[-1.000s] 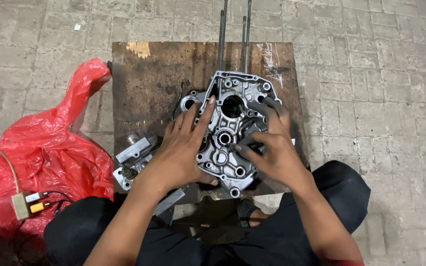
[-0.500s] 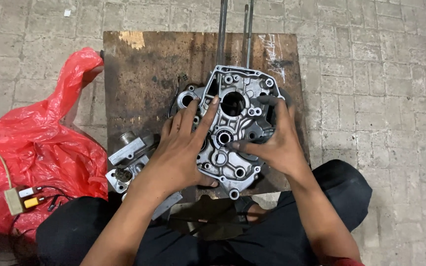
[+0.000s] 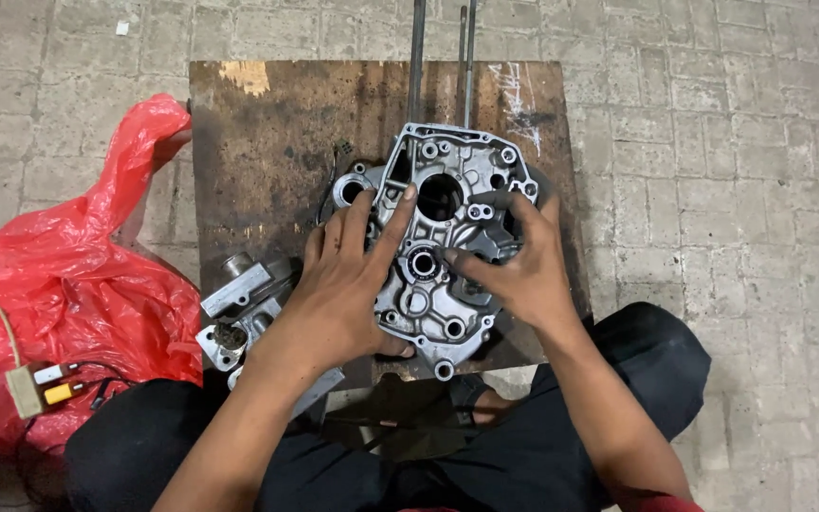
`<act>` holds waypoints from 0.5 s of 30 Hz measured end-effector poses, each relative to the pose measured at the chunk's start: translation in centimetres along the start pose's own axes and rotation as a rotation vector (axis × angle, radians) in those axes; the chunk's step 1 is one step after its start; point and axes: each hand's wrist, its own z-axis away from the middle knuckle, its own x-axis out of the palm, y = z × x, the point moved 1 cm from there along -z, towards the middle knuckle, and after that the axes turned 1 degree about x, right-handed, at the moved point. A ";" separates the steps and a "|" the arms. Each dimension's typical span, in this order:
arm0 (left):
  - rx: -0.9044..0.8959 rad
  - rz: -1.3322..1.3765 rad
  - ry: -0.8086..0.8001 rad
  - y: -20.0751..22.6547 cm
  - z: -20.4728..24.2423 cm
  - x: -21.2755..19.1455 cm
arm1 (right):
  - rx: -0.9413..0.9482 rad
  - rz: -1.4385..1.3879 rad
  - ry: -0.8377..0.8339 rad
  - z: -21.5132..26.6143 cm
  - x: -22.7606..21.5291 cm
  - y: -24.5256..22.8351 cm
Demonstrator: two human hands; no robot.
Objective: The person scrubs the exterior and interior surfaces of a disassembled engine casing with a dark abrasive pad. They rotate the casing to reach different sides and continue scrubbing the inner bore and surrounding surfaces.
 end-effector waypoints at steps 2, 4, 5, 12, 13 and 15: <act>0.011 -0.001 0.013 -0.1 0.2 0.1 | 0.033 0.041 -0.036 0.4 -0.2 0.7; 0.029 -0.005 0.034 0.0 0.1 0.0 | 0.058 0.085 -0.063 0.2 -0.3 0.8; 0.021 -0.003 0.024 0.0 0.1 -0.1 | 0.059 0.068 -0.037 0.2 -0.2 0.5; 0.030 0.006 0.040 -0.1 0.2 0.1 | 0.069 0.083 -0.061 0.3 -0.4 0.4; 0.031 0.005 0.042 0.1 0.2 -0.1 | 0.066 0.084 -0.060 0.2 -0.2 0.3; -0.011 0.009 -0.016 0.2 0.0 -0.3 | 0.007 0.039 0.061 0.1 0.3 0.3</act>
